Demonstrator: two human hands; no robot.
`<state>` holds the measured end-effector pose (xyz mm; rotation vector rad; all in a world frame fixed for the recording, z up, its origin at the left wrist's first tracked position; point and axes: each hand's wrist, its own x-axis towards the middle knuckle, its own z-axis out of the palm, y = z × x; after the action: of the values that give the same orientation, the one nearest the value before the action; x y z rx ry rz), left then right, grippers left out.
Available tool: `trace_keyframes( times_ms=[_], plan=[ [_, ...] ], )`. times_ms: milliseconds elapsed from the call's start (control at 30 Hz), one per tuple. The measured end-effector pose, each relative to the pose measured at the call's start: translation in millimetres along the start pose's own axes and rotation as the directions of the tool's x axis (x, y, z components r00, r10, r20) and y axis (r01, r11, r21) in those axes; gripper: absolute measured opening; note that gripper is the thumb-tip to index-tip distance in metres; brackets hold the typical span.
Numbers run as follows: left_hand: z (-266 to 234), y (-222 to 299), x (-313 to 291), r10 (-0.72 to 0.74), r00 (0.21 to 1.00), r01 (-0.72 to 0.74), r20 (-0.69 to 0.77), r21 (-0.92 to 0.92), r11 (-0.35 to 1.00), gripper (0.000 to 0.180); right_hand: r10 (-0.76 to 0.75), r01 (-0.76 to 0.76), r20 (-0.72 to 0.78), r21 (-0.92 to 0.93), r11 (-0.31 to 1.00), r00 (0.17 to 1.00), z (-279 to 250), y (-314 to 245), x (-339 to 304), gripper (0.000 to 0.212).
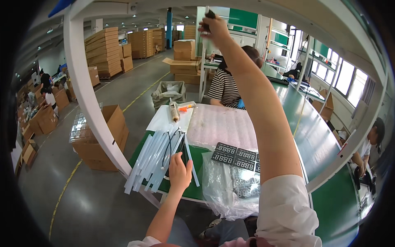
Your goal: Assembling digital display panels onto plastic housings on an assembly line.
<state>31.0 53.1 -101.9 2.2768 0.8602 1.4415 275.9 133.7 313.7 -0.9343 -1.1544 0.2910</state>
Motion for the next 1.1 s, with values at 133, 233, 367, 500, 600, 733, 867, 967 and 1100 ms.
trace_keyframes(
  times_ms=[133, 233, 367, 500, 600, 733, 867, 967, 1100],
  plan=[
    [13.1, -6.7, 7.0, -0.049, 0.994, 0.054, 0.094, -0.052, 0.997, 0.044, -0.322, 0.338, 0.153, -0.093, 0.936, 0.934, 11.4, 0.2, 43.6, 0.027],
    [17.1, -8.3, 8.6, -0.095, 0.989, 0.107, 0.116, -0.099, 0.989, 0.043, -0.288, 0.303, 0.166, -0.068, 0.951, 0.943, 10.4, 0.3, 31.6, 0.051],
    [12.7, -15.9, 5.7, -0.014, 0.996, 0.020, 0.084, -0.062, 0.998, 0.039, -0.138, 0.144, 0.075, -0.081, 0.986, 0.988, 50.7, -17.5, -12.7, 0.036],
    [12.3, -15.9, 4.5, 0.036, 0.998, -0.031, 0.051, -0.097, 0.995, 0.033, -0.200, 0.212, 0.256, -0.023, 0.977, 0.946, 33.7, -6.1, 9.0, 0.024],
    [6.1, -19.8, -2.6, 0.039, 0.998, -0.032, 0.058, -0.113, 0.993, 0.024, -0.118, 0.131, 0.253, -0.035, 0.991, 0.960, 44.3, -10.4, -2.7, 0.026],
    [11.7, -17.7, -4.6, 0.064, 0.997, -0.060, 0.041, -0.095, 0.994, 0.019, 0.117, -0.068, 0.161, -0.279, 0.958, 0.980, 37.1, -26.4, -19.8, 0.036],
    [23.5, -18.3, 5.3, 0.057, 0.998, -0.043, 0.036, -0.301, 0.953, 0.018, 0.297, 0.057, 0.305, -0.779, 0.625, 0.905, 13.3, -15.1, -103.6, 0.049],
    [15.9, -28.8, 8.4, 0.035, 0.999, -0.025, 0.033, -0.263, 0.965, 0.017, 0.447, 0.319, 0.441, -0.891, 0.323, 0.779, -29.6, 11.6, -224.5, 0.042],
    [11.9, -18.9, 12.7, 0.034, 0.999, -0.024, 0.042, -0.204, 0.979, 0.016, 0.601, 0.006, 0.093, -0.989, 0.146, 0.794, -151.8, 12.3, -364.1, 0.042]
  ],
)
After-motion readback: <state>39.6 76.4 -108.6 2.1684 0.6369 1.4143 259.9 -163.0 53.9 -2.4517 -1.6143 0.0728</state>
